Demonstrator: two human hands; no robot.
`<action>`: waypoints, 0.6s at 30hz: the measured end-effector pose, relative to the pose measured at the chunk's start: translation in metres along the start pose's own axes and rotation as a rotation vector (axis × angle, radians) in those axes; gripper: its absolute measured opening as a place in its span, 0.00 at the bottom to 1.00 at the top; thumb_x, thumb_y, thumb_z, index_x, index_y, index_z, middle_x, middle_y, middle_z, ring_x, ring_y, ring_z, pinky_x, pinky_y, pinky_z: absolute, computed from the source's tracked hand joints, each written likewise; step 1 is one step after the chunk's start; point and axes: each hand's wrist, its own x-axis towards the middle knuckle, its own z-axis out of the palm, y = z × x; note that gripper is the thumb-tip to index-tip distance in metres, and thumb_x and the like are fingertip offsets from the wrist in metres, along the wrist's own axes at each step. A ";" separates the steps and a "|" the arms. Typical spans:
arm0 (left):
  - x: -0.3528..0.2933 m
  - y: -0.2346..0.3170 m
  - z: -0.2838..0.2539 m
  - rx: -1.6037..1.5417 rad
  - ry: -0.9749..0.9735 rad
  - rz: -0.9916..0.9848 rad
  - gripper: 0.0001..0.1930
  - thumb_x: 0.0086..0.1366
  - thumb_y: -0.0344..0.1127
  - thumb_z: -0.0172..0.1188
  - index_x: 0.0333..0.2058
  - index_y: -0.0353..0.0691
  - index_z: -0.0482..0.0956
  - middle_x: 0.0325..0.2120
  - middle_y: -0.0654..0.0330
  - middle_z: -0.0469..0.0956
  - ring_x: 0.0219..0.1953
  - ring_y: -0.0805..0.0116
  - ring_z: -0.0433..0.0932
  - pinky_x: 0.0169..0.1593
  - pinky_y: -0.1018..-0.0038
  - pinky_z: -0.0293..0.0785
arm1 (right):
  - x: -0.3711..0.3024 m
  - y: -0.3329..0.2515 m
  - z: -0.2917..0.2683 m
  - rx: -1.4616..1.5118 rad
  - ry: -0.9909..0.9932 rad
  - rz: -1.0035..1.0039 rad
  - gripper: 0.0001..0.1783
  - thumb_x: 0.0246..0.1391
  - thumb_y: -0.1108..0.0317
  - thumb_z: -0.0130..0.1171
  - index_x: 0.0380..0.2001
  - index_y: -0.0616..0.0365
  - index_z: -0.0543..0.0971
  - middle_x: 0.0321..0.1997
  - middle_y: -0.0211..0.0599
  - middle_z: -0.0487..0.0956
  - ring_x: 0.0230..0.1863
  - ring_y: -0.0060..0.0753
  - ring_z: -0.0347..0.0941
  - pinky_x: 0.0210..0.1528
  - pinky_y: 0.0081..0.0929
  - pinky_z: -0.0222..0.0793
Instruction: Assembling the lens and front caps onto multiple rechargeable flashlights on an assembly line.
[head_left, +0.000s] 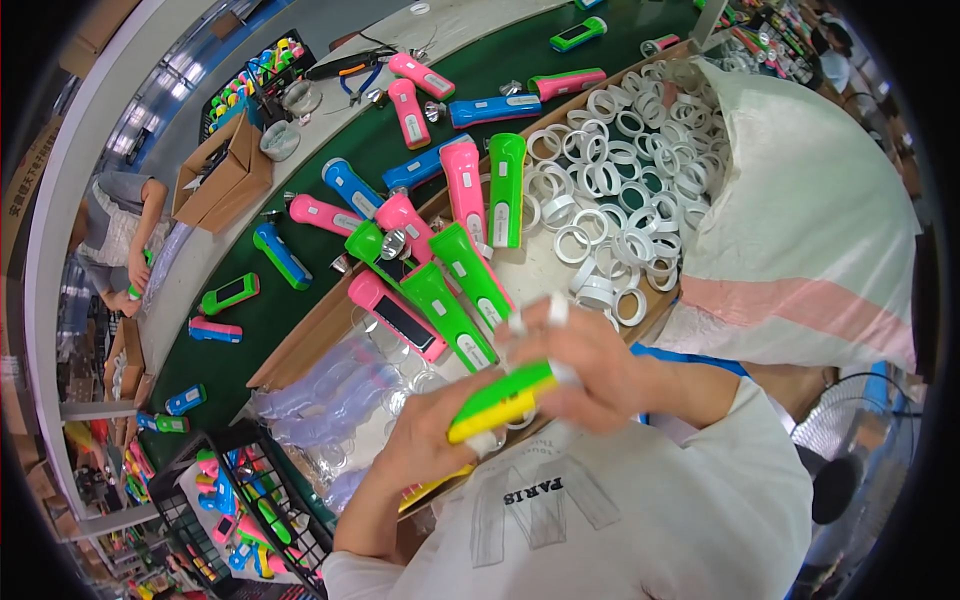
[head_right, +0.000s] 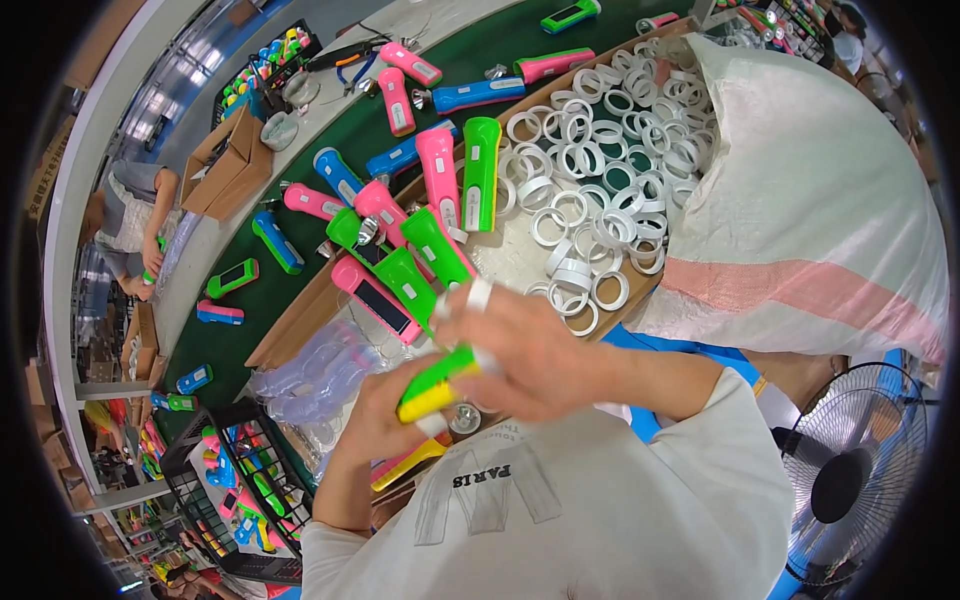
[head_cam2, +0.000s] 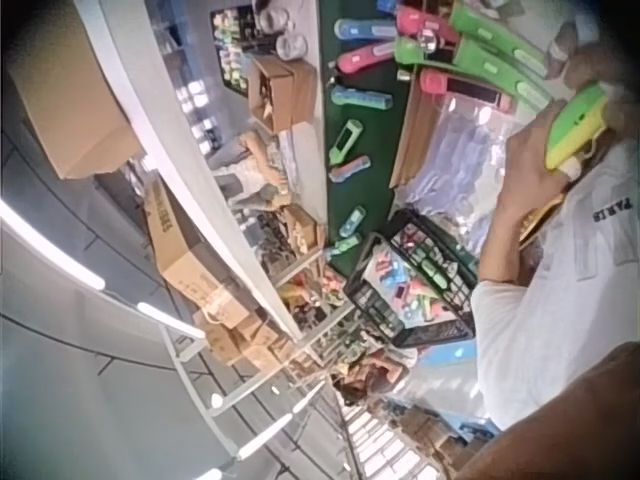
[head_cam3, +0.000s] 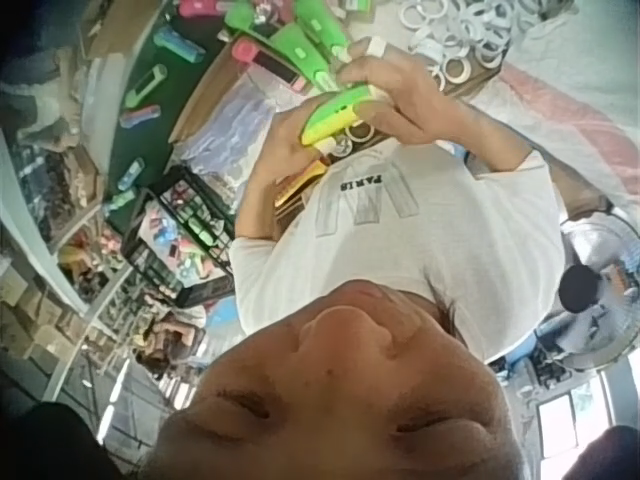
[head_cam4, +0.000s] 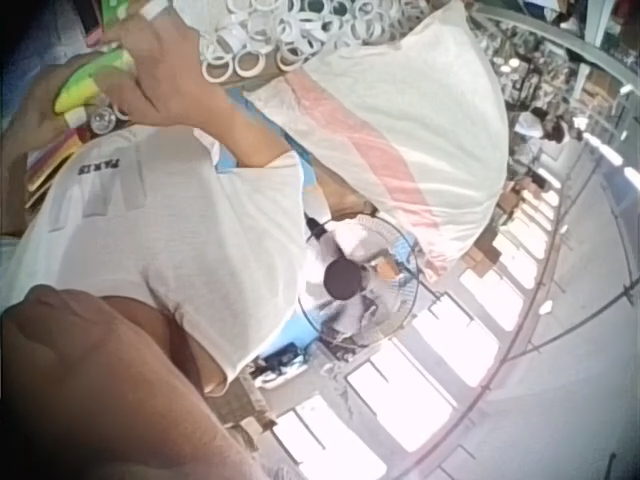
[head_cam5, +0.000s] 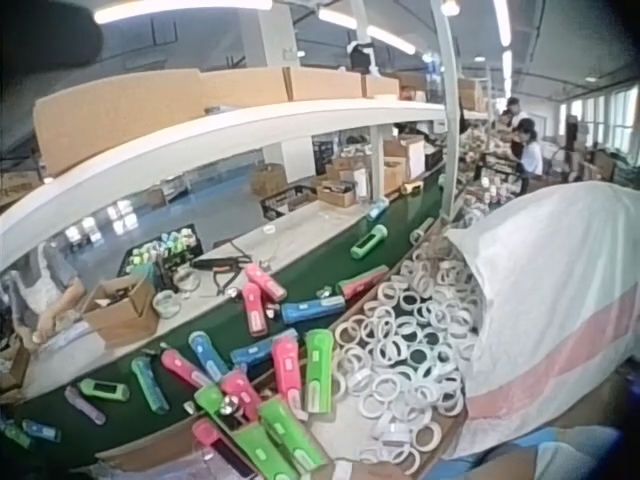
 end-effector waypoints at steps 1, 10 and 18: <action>-0.003 0.009 -0.007 -0.273 -0.182 -0.037 0.30 0.50 0.29 0.64 0.55 0.41 0.70 0.36 0.56 0.80 0.36 0.58 0.81 0.40 0.69 0.76 | 0.000 -0.014 -0.001 0.020 0.018 -0.172 0.16 0.50 0.59 0.59 0.39 0.57 0.77 0.40 0.36 0.75 0.42 0.43 0.76 0.40 0.37 0.75; 0.031 -0.019 -0.005 0.902 0.141 -0.037 0.36 0.39 0.27 0.65 0.54 0.43 0.70 0.25 0.54 0.73 0.26 0.53 0.77 0.26 0.61 0.72 | -0.012 0.096 0.041 0.954 0.272 1.163 0.18 0.63 0.53 0.45 0.40 0.56 0.75 0.40 0.33 0.76 0.43 0.26 0.72 0.50 0.27 0.66; 0.020 -0.002 0.001 0.571 0.120 -0.045 0.31 0.42 0.27 0.63 0.50 0.41 0.73 0.26 0.56 0.73 0.25 0.57 0.77 0.29 0.63 0.75 | -0.015 0.060 0.009 0.305 0.057 0.389 0.21 0.62 0.57 0.43 0.38 0.65 0.76 0.39 0.37 0.77 0.45 0.35 0.74 0.50 0.32 0.68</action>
